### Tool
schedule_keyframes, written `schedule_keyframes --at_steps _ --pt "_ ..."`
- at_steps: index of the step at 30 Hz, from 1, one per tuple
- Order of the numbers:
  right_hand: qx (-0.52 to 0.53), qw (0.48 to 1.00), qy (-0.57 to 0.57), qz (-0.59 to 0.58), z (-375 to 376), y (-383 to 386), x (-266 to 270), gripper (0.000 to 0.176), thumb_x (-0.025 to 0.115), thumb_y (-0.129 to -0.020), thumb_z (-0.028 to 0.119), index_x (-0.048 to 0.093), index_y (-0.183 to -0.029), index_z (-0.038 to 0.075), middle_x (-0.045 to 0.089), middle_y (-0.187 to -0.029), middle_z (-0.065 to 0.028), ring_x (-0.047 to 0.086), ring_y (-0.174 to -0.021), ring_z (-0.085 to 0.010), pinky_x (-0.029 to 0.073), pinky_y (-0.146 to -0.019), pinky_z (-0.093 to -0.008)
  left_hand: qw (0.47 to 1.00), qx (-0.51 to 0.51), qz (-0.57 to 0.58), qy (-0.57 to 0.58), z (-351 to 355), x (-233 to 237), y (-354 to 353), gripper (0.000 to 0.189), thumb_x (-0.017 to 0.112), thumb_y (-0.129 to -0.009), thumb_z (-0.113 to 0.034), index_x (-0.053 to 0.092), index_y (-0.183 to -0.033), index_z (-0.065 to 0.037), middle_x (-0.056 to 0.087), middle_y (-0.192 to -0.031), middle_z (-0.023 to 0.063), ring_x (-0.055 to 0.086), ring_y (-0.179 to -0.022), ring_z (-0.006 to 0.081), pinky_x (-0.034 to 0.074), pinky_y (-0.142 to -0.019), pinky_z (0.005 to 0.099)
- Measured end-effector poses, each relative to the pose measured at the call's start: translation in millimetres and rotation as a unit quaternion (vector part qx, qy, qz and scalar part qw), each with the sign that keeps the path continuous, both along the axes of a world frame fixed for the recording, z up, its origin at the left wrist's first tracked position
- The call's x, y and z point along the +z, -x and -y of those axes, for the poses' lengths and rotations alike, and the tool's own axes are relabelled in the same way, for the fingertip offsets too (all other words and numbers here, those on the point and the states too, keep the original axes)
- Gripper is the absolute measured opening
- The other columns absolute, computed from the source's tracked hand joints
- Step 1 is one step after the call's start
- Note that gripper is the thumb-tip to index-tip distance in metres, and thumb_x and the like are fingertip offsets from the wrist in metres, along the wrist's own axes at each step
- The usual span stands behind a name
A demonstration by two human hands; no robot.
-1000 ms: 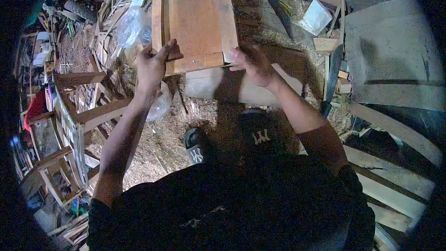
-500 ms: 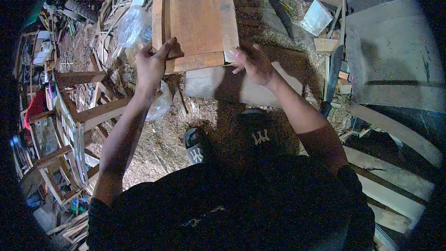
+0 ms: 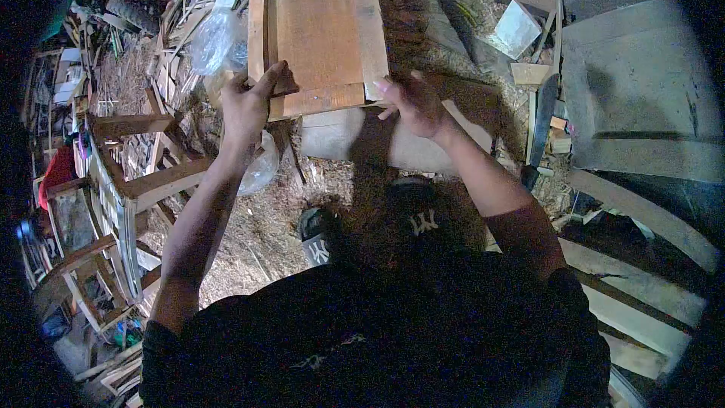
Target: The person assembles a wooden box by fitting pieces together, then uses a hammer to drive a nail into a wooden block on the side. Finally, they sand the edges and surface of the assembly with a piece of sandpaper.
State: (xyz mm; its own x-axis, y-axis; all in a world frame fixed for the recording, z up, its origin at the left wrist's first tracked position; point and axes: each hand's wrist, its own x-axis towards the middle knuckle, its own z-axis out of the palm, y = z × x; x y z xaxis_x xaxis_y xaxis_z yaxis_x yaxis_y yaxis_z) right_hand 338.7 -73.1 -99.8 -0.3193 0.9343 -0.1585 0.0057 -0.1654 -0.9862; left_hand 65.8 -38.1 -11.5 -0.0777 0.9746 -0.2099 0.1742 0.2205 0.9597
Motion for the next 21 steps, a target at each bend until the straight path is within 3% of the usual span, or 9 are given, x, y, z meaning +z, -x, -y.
schedule_keyframes --at_steps 3,6,8,11,17,19,21 --pt "0.035 0.999 0.01 -0.006 -3 -1 1 0.054 0.047 -0.098 0.04 0.056 -0.126 -0.005 0.066 -0.111 -0.0179 0.071 -0.082 -0.0284 0.062 -0.069 -0.0379 1.0 -0.003 -0.007 -0.008 -1 -7 4 0.023 0.068 -0.093 -0.007 0.066 -0.108 0.01 0.074 -0.09 0.0134 0.072 -0.079 0.0181 0.059 -0.072 0.0311" --pt "-0.005 0.999 -0.004 -0.035 -1 4 -4 0.054 0.048 -0.098 0.039 0.056 -0.126 -0.006 0.067 -0.109 -0.0182 0.072 -0.08 -0.029 0.062 -0.069 -0.0385 1.0 -0.006 -0.005 -0.003 0 -5 4 0.021 0.068 -0.093 -0.008 0.067 -0.106 0.009 0.074 -0.09 0.0128 0.072 -0.08 0.0184 0.059 -0.073 0.0309" --pt "-0.002 0.998 -0.068 -0.014 -1 2 -18 0.055 0.05 -0.097 0.04 0.056 -0.127 -0.005 0.068 -0.11 -0.0176 0.072 -0.078 -0.028 0.062 -0.07 -0.0388 1.0 -0.01 0.002 0.004 0 -5 4 0.019 0.068 -0.093 -0.008 0.068 -0.104 0.008 0.073 -0.09 0.0125 0.072 -0.08 0.0189 0.059 -0.074 0.0308" --pt "0.007 1.0 0.012 -0.019 0 -1 -6 0.056 0.05 -0.097 0.041 0.056 -0.128 -0.005 0.068 -0.109 -0.0173 0.072 -0.081 -0.0274 0.062 -0.07 -0.0384 0.999 -0.001 -0.042 -0.023 -1 -12 7 0.026 0.069 -0.093 -0.008 0.066 -0.111 0.01 0.074 -0.093 0.0133 0.072 -0.082 0.0168 0.058 -0.072 0.0299" --pt "0.004 1.0 -0.003 -0.028 -1 2 -4 0.054 0.048 -0.099 0.039 0.055 -0.127 -0.007 0.068 -0.108 -0.0189 0.073 -0.081 -0.029 0.062 -0.072 -0.0386 0.999 -0.013 0.024 0.022 0 -1 2 0.034 0.067 -0.093 -0.005 0.059 -0.123 0.01 0.073 -0.095 0.0148 0.072 -0.084 0.0179 0.06 -0.074 0.0314" --pt "-0.001 1.0 0.012 -0.007 1 2 7 0.054 0.048 -0.099 0.039 0.056 -0.125 -0.007 0.068 -0.107 -0.0184 0.073 -0.081 -0.0284 0.062 -0.071 -0.0385 0.998 -0.009 -0.017 -0.064 1 -4 1 0.042 0.066 -0.093 -0.003 0.052 -0.13 0.01 0.073 -0.096 0.0153 0.072 -0.084 0.0189 0.061 -0.074 0.033" --pt "-0.007 1.0 0.027 0.014 0 1 7 0.053 0.049 -0.098 0.04 0.056 -0.124 -0.006 0.068 -0.105 -0.018 0.072 -0.082 -0.0277 0.062 -0.071 -0.0383 0.999 -0.005 0.008 -0.053 0 -9 2 0.044 0.066 -0.093 -0.002 0.049 -0.132 0.01 0.072 -0.097 0.0155 0.072 -0.085 0.0193 0.061 -0.074 0.0337"
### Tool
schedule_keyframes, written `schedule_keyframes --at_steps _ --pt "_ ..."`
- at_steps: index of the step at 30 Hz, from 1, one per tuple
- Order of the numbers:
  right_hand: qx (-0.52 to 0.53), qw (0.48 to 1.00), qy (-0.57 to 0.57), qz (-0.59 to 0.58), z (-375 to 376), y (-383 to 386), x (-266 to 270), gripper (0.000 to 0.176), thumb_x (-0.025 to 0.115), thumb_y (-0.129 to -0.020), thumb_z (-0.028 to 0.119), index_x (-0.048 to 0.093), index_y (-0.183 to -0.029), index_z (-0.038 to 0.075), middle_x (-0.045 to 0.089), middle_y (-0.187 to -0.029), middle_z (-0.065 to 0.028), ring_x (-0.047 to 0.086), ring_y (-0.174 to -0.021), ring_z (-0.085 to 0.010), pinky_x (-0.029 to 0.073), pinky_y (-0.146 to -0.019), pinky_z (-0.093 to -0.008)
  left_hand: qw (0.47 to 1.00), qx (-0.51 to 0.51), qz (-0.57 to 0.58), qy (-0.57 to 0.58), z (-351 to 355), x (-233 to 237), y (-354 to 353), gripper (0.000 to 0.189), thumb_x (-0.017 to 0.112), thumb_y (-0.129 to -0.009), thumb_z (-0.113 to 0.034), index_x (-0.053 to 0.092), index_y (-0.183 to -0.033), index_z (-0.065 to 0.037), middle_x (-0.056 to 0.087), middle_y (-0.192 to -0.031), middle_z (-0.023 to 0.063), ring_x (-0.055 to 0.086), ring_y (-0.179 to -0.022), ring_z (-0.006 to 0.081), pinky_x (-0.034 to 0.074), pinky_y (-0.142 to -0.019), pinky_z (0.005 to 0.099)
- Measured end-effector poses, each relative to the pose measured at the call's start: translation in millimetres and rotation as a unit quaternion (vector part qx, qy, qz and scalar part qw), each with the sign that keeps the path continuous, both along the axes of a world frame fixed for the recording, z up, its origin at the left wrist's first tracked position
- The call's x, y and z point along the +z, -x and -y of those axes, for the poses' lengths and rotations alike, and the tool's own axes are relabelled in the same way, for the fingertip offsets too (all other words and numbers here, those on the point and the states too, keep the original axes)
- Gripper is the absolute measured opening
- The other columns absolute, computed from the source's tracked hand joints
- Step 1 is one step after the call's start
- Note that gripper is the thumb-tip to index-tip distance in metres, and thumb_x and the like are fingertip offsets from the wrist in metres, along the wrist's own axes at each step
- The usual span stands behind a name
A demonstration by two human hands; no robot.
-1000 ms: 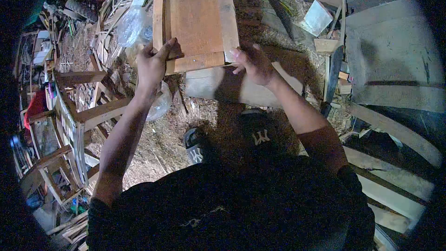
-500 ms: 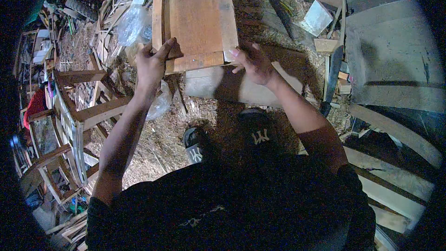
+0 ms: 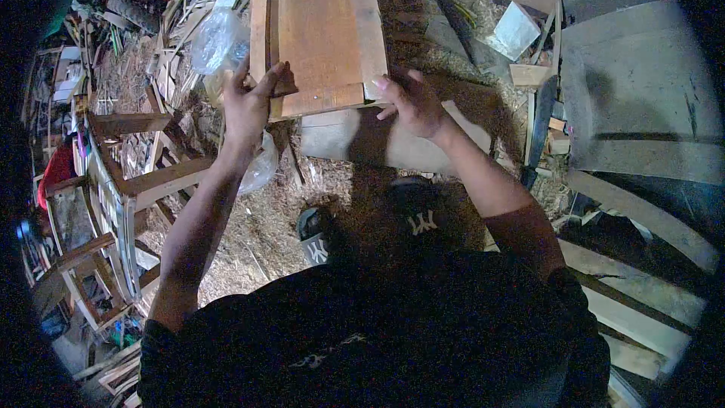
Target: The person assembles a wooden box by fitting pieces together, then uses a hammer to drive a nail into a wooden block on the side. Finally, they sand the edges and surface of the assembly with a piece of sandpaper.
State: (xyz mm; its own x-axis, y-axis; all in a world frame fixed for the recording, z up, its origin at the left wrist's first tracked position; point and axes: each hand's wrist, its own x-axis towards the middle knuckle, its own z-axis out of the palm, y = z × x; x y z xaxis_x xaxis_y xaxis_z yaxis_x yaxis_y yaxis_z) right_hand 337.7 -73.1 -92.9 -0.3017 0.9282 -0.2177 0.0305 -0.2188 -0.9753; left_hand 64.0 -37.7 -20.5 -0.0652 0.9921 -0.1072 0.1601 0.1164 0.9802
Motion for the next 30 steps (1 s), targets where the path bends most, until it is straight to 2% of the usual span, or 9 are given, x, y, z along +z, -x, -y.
schedule_keyframes --at_steps 6,9,14,17,20,22,24,26,30 --pt "-0.002 1.0 0.009 -0.015 0 0 -3 0.051 0.05 -0.099 0.041 0.059 -0.116 -0.007 0.063 -0.1 -0.0144 0.071 -0.082 -0.0275 0.062 -0.073 -0.0385 0.999 -0.011 0.04 0.031 0 -1 3 0.049 0.066 -0.093 -0.001 0.044 -0.135 0.011 0.072 -0.099 0.0158 0.072 -0.086 0.0198 0.062 -0.077 0.0345" --pt "0.029 0.998 0.0 -0.064 -3 -1 -3 0.051 0.049 -0.099 0.041 0.06 -0.114 -0.006 0.062 -0.1 -0.0133 0.071 -0.083 -0.0284 0.062 -0.073 -0.0398 0.999 -0.009 0.045 0.03 -1 0 2 0.051 0.066 -0.093 -0.002 0.042 -0.136 0.012 0.072 -0.099 0.0163 0.072 -0.087 0.0205 0.062 -0.078 0.0351" --pt "0.008 0.998 0.005 -0.061 0 0 4 0.053 0.049 -0.098 0.043 0.06 -0.118 -0.006 0.066 -0.105 -0.0141 0.072 -0.085 -0.0285 0.061 -0.076 -0.0381 1.0 -0.013 0.004 0.015 -1 1 3 0.055 0.066 -0.093 -0.002 0.038 -0.139 0.012 0.072 -0.099 0.0172 0.072 -0.089 0.0215 0.061 -0.079 0.0344" --pt "0.037 0.998 0.0 -0.053 -4 -3 -4 0.055 0.049 -0.098 0.043 0.059 -0.122 -0.006 0.066 -0.111 -0.0154 0.073 -0.083 -0.0291 0.06 -0.078 -0.0365 0.998 -0.017 0.046 0.037 3 5 0 0.06 0.067 -0.093 -0.002 0.036 -0.142 0.012 0.071 -0.103 0.018 0.071 -0.093 0.0213 0.06 -0.081 0.0324" --pt "0.038 0.998 0.008 -0.057 -3 -2 3 0.056 0.048 -0.098 0.043 0.056 -0.127 -0.004 0.064 -0.117 -0.0157 0.072 -0.088 -0.029 0.061 -0.078 -0.0375 1.0 0.012 -0.014 -0.019 4 0 1 0.064 0.068 -0.092 -0.003 0.034 -0.144 0.009 0.069 -0.109 0.0192 0.07 -0.096 0.0208 0.058 -0.083 0.0313" --pt "0.034 0.998 0.018 -0.057 -3 -2 -1 0.057 0.048 -0.098 0.043 0.055 -0.129 -0.004 0.064 -0.118 -0.0156 0.071 -0.091 -0.0287 0.061 -0.079 -0.0382 0.994 0.019 -0.077 -0.069 1 -5 3 0.062 0.066 -0.094 -0.008 0.035 -0.147 0.0 0.068 -0.11 0.0146 0.07 -0.096 0.0199 0.058 -0.083 0.0307" --pt "0.028 0.998 0.028 -0.056 -2 1 3 0.057 0.048 -0.098 0.043 0.053 -0.131 -0.004 0.064 -0.119 -0.0156 0.07 -0.094 -0.0283 0.061 -0.079 -0.0389 0.997 0.016 -0.071 -0.037 2 -3 3 0.061 0.066 -0.094 -0.008 0.037 -0.147 -0.001 0.068 -0.11 0.0145 0.069 -0.097 0.0197 0.057 -0.084 0.0309" --pt "-0.045 0.997 0.011 -0.064 3 10 20 0.058 0.049 -0.098 0.042 0.05 -0.135 -0.003 0.063 -0.122 -0.0156 0.069 -0.097 -0.0281 0.061 -0.08 -0.04 0.998 0.013 -0.066 -0.005 2 -2 3 0.059 0.066 -0.095 -0.009 0.038 -0.146 -0.001 0.068 -0.11 0.0144 0.069 -0.098 0.0195 0.057 -0.085 0.0311" --pt "-0.028 0.995 0.029 -0.086 3 4 9 0.059 0.049 -0.099 0.041 0.045 -0.139 -0.002 0.06 -0.127 -0.0159 0.069 -0.098 -0.0279 0.061 -0.08 -0.0399 0.999 0.01 -0.043 -0.018 2 -4 3 0.056 0.066 -0.095 -0.011 0.041 -0.144 -0.001 0.068 -0.109 0.0155 0.069 -0.095 0.0189 0.057 -0.082 0.0312"
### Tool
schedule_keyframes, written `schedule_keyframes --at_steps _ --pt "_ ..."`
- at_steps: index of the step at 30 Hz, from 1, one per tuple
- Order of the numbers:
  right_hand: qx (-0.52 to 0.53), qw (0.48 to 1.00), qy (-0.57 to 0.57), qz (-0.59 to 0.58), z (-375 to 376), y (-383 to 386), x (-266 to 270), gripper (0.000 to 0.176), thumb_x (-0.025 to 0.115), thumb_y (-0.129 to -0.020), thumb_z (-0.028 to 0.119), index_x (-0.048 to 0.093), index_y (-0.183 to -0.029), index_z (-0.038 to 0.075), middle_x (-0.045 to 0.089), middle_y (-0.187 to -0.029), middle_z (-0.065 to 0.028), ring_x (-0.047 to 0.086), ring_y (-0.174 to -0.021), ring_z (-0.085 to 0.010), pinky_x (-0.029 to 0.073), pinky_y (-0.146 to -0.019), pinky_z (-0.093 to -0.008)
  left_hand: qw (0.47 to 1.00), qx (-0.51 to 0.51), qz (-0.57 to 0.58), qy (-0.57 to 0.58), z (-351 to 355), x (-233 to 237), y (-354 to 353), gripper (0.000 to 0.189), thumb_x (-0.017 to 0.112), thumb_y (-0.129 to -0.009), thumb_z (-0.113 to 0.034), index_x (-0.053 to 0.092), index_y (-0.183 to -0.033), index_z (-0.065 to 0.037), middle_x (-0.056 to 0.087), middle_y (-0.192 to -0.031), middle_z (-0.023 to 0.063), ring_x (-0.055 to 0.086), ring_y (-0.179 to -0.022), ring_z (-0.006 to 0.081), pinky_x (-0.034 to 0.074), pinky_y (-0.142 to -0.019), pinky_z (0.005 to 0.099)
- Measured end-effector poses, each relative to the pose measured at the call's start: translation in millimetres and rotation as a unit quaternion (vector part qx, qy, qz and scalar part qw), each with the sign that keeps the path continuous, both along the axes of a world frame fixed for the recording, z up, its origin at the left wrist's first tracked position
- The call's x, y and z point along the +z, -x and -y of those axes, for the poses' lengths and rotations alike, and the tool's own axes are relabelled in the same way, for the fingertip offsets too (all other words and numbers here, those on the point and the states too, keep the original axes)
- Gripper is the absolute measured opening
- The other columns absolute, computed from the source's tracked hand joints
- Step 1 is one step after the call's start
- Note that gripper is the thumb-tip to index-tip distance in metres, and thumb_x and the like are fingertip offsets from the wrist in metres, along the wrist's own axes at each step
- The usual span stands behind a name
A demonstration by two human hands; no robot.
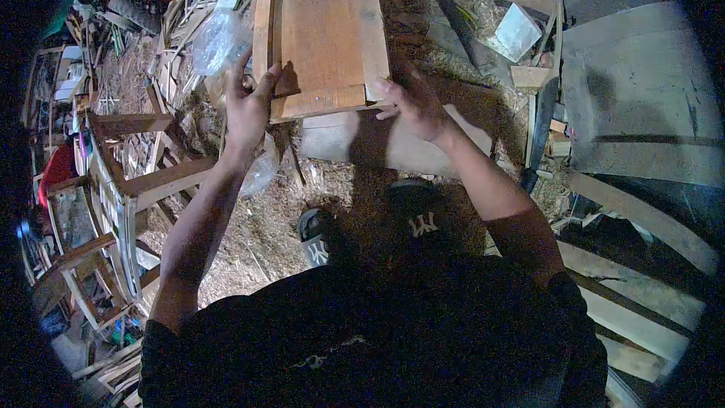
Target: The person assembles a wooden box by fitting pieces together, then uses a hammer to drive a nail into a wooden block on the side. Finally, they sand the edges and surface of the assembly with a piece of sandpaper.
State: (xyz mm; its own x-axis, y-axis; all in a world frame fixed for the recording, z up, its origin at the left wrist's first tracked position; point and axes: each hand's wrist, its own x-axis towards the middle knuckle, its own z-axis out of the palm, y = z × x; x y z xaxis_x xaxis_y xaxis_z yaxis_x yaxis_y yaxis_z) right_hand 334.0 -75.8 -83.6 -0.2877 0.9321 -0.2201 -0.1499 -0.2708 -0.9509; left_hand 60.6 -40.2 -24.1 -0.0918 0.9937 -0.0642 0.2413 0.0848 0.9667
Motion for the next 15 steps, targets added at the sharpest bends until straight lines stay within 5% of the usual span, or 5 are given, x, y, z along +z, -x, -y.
schedule_keyframes --at_steps 6,11,15 --pt "0.036 0.999 0.0 0.01 -1 -1 -3 0.065 0.049 -0.1 0.037 0.027 -0.152 0.006 0.052 -0.138 -0.0167 0.065 -0.109 -0.0286 0.061 -0.08 -0.041 0.999 0.004 0.04 0.009 -1 0 2 0.058 0.07 -0.091 -0.006 0.042 -0.141 0.002 0.067 -0.111 0.0175 0.067 -0.097 0.0186 0.056 -0.083 0.0311" --pt "-0.024 0.994 -0.098 0.032 2 8 28 0.084 0.049 -0.099 0.037 -0.008 -0.159 0.024 0.024 -0.161 -0.0151 0.056 -0.124 -0.0302 0.063 -0.078 -0.0399 1.0 0.0 0.016 -0.009 -3 0 4 0.058 0.07 -0.092 -0.008 0.042 -0.141 0.002 0.067 -0.112 0.0176 0.067 -0.097 0.0183 0.055 -0.085 0.0318" --pt "-0.014 0.994 -0.104 0.021 -2 6 25 0.083 0.055 -0.094 0.04 0.006 -0.16 0.028 0.014 -0.164 -0.0168 0.06 -0.116 -0.0295 0.063 -0.07 -0.0363 1.0 -0.004 0.02 -0.007 -3 -6 6 0.059 0.071 -0.091 -0.009 0.042 -0.142 0.001 0.066 -0.114 0.0182 0.067 -0.1 0.0193 0.055 -0.087 0.0329"
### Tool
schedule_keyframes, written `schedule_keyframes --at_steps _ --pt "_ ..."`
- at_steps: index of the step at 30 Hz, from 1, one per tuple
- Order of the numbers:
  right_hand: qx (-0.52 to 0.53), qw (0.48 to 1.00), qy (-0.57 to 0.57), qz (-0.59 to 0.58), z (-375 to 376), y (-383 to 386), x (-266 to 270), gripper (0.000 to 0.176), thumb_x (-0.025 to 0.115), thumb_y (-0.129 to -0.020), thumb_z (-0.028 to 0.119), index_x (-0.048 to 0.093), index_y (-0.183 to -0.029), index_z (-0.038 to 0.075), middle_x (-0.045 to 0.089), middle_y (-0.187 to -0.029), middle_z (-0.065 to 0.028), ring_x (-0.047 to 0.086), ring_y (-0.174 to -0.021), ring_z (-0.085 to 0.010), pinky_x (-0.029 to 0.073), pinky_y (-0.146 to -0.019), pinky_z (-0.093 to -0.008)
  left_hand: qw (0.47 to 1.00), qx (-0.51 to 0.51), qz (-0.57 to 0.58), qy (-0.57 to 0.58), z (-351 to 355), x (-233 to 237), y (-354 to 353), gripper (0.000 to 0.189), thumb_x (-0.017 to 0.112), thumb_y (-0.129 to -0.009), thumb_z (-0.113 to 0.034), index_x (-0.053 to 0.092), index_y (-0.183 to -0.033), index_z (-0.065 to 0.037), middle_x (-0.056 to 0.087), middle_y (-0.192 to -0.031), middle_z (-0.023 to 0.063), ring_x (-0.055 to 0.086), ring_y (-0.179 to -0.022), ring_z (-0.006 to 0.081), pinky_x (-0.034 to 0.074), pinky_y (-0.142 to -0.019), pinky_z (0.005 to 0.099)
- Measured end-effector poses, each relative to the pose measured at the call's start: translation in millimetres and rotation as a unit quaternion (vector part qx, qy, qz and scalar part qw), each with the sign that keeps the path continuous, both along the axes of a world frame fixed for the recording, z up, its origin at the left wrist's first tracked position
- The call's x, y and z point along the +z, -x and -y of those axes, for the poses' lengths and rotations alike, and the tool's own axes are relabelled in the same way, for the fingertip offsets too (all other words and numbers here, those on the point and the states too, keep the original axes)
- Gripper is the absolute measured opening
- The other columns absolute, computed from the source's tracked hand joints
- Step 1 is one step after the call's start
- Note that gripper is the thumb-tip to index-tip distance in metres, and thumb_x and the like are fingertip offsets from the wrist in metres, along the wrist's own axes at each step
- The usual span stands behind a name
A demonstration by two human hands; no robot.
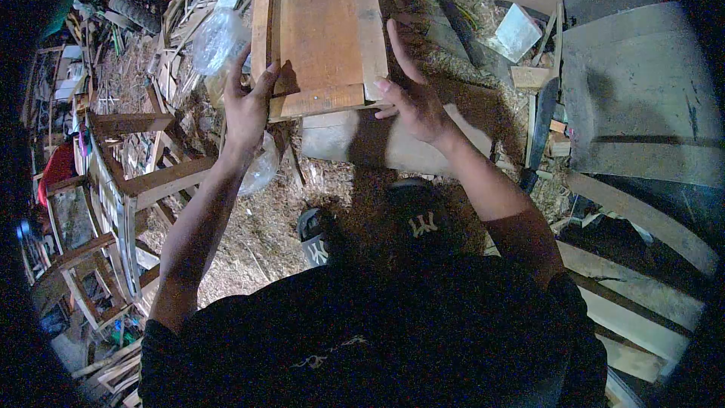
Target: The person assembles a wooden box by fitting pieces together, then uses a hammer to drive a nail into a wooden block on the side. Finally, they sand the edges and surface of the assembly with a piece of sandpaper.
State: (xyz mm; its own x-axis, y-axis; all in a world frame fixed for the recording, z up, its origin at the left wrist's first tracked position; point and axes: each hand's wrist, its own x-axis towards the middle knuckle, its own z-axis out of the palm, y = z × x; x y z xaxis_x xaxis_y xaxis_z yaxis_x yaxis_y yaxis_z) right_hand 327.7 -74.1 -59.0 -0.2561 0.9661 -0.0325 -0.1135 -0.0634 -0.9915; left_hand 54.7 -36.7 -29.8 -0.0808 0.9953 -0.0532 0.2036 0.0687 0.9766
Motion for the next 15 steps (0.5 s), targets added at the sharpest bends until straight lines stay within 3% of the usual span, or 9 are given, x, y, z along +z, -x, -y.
schedule_keyframes --at_steps 3,5,8,11,15 --pt "-0.002 1.0 -0.022 0.013 0 1 2 0.079 0.053 -0.095 0.04 0.01 -0.16 0.027 0.016 -0.164 -0.0134 0.058 -0.119 -0.0304 0.063 -0.071 -0.0354 1.0 0.004 0.011 -0.007 0 -1 1 0.059 0.071 -0.091 -0.009 0.042 -0.142 0.0 0.066 -0.114 0.0185 0.067 -0.101 0.0199 0.056 -0.087 0.0333" --pt "0.037 0.999 -0.002 0.02 -1 0 7 0.078 0.047 -0.097 0.041 0.007 -0.16 0.02 0.009 -0.166 -0.011 0.048 -0.133 -0.0319 0.063 -0.077 -0.0379 1.0 0.007 0.001 -0.014 0 -3 2 0.058 0.07 -0.091 -0.009 0.042 -0.142 0.0 0.066 -0.114 0.0186 0.067 -0.101 0.0202 0.056 -0.087 0.0335" --pt "0.034 0.999 -0.018 0.03 -2 -1 6 0.077 0.047 -0.097 0.042 0.01 -0.16 0.019 0.01 -0.166 -0.0111 0.045 -0.136 -0.031 0.063 -0.078 -0.038 1.0 0.002 0.019 -0.008 1 2 0 0.057 0.07 -0.092 -0.009 0.042 -0.142 0.0 0.066 -0.114 0.0186 0.068 -0.1 0.0206 0.057 -0.085 0.0335" --pt "0.021 0.999 -0.024 0.002 -2 -1 0 0.072 0.052 -0.097 0.038 0.019 -0.159 0.022 0.018 -0.164 -0.0117 0.053 -0.126 -0.0279 0.063 -0.073 -0.0337 0.999 0.01 0.03 0.02 3 10 -4 0.058 0.069 -0.092 -0.008 0.042 -0.142 0.0 0.067 -0.114 0.0183 0.068 -0.098 0.0203 0.057 -0.082 0.0332" --pt "0.037 0.998 -0.033 0.035 -4 -5 -3 0.071 0.052 -0.097 0.036 0.019 -0.159 0.021 0.018 -0.164 -0.0119 0.051 -0.128 -0.028 0.063 -0.073 -0.0336 1.0 0.0 0.025 0.018 5 5 -2 0.055 0.066 -0.095 -0.01 0.041 -0.144 -0.004 0.067 -0.114 0.0163 0.068 -0.098 0.0198 0.057 -0.082 0.0326"
